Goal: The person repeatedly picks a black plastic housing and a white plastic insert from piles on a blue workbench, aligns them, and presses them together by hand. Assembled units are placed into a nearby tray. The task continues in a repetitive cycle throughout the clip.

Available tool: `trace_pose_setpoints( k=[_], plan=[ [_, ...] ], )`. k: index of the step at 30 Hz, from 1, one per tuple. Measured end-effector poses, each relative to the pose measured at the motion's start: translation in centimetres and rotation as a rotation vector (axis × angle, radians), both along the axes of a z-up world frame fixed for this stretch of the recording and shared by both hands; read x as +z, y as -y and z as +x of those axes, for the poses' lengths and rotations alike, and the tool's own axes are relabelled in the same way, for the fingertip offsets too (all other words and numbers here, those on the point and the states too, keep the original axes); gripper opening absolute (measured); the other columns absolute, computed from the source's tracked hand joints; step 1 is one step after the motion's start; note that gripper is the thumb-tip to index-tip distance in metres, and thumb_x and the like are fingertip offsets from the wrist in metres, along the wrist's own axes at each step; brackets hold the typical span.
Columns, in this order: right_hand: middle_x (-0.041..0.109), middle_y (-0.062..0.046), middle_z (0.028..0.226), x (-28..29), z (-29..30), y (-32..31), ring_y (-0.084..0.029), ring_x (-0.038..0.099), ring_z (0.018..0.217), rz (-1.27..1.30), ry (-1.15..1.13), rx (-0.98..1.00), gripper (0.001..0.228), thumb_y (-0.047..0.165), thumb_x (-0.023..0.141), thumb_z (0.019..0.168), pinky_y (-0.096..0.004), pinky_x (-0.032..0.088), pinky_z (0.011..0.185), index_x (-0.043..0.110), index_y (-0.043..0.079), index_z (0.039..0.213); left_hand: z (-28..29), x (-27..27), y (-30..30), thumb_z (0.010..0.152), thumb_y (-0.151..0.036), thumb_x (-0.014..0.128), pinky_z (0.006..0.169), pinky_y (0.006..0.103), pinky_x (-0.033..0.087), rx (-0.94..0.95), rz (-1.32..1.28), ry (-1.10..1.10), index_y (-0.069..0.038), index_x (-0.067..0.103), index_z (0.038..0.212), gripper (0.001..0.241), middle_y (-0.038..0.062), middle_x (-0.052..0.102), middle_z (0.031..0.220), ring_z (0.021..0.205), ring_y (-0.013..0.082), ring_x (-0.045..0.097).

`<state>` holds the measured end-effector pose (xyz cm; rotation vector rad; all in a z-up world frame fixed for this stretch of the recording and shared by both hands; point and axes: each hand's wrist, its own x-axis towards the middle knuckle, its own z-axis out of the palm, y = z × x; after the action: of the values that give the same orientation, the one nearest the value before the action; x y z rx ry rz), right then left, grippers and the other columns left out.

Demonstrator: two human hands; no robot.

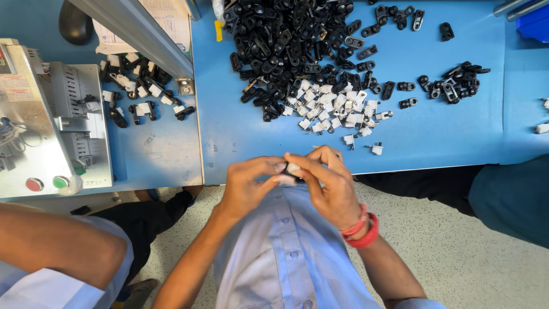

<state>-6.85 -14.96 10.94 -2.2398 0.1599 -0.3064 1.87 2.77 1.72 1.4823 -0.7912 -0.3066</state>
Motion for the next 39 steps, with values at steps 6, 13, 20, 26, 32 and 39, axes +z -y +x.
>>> trace_pose_setpoints(
  k=[6, 13, 20, 26, 32, 39],
  plan=[
    [0.062, -0.008, 0.102, -2.1, -0.4, 0.6, -0.020, 0.060, 0.092, 0.444, 0.044, -0.094, 0.036, -0.002, 0.068, 0.096, -0.030, 0.049, 0.084, 0.070, 0.006, 0.131, -1.3, 1.2, 2.7, 0.092, 0.009, 0.070, 0.099, 0.0320, 0.062, 0.018, -0.264, -0.308, -0.003, 0.057, 0.113, 0.028, 0.014, 0.068, 0.126, 0.114, 0.0197, 0.072],
    [0.061, -0.020, 0.124, -4.3, -1.8, 4.9, -0.026, 0.065, 0.108, 0.188, 0.244, 0.130, 0.029, 0.003, 0.076, 0.089, -0.034, 0.052, 0.098, 0.062, 0.004, 0.115, -2.3, 0.8, 5.1, 0.098, -0.004, 0.063, 0.096, 0.0281, 0.054, -0.183, -0.276, -0.963, -0.002, 0.057, 0.129, 0.032, 0.010, 0.066, 0.118, 0.108, 0.0143, 0.066],
    [0.073, -0.017, 0.122, -5.2, -1.5, 6.4, -0.028, 0.072, 0.122, 0.073, 0.316, 0.209, 0.032, -0.001, 0.070, 0.097, -0.051, 0.049, 0.116, 0.047, 0.005, 0.119, -2.0, 2.9, 5.6, 0.096, -0.005, 0.064, 0.079, 0.0307, 0.059, 0.104, 0.273, 0.023, 0.000, 0.068, 0.106, 0.012, 0.011, 0.075, 0.099, 0.090, 0.0171, 0.074],
    [0.072, -0.018, 0.118, -5.2, -0.8, 5.0, -0.028, 0.069, 0.116, 0.199, 0.403, 0.085, 0.034, -0.001, 0.073, 0.093, -0.046, 0.052, 0.108, 0.050, 0.003, 0.118, -2.9, 2.2, 5.4, 0.098, 0.001, 0.061, 0.083, 0.0291, 0.059, 0.065, 0.037, -0.374, 0.003, 0.068, 0.112, 0.016, 0.012, 0.077, 0.100, 0.091, 0.0156, 0.075],
    [0.067, -0.018, 0.110, -5.4, -1.2, 2.6, -0.028, 0.069, 0.106, -0.055, 0.385, -0.075, 0.025, -0.008, 0.074, 0.088, -0.036, 0.057, 0.092, 0.065, 0.001, 0.109, -2.7, -1.1, 5.3, 0.098, 0.000, 0.067, 0.079, 0.0287, 0.057, 0.085, -0.185, -0.663, 0.008, 0.070, 0.107, 0.012, 0.013, 0.075, 0.095, 0.085, 0.0151, 0.070],
    [0.065, -0.016, 0.119, -6.1, -1.2, -0.8, -0.019, 0.068, 0.100, 0.448, 0.426, -0.306, 0.022, 0.000, 0.073, 0.097, -0.029, 0.057, 0.089, 0.059, 0.004, 0.114, -2.1, -0.9, 3.1, 0.095, -0.002, 0.062, 0.087, 0.0256, 0.057, -0.042, -0.274, -0.731, 0.003, 0.068, 0.109, 0.016, 0.006, 0.073, 0.101, 0.093, 0.0112, 0.070]
  ],
)
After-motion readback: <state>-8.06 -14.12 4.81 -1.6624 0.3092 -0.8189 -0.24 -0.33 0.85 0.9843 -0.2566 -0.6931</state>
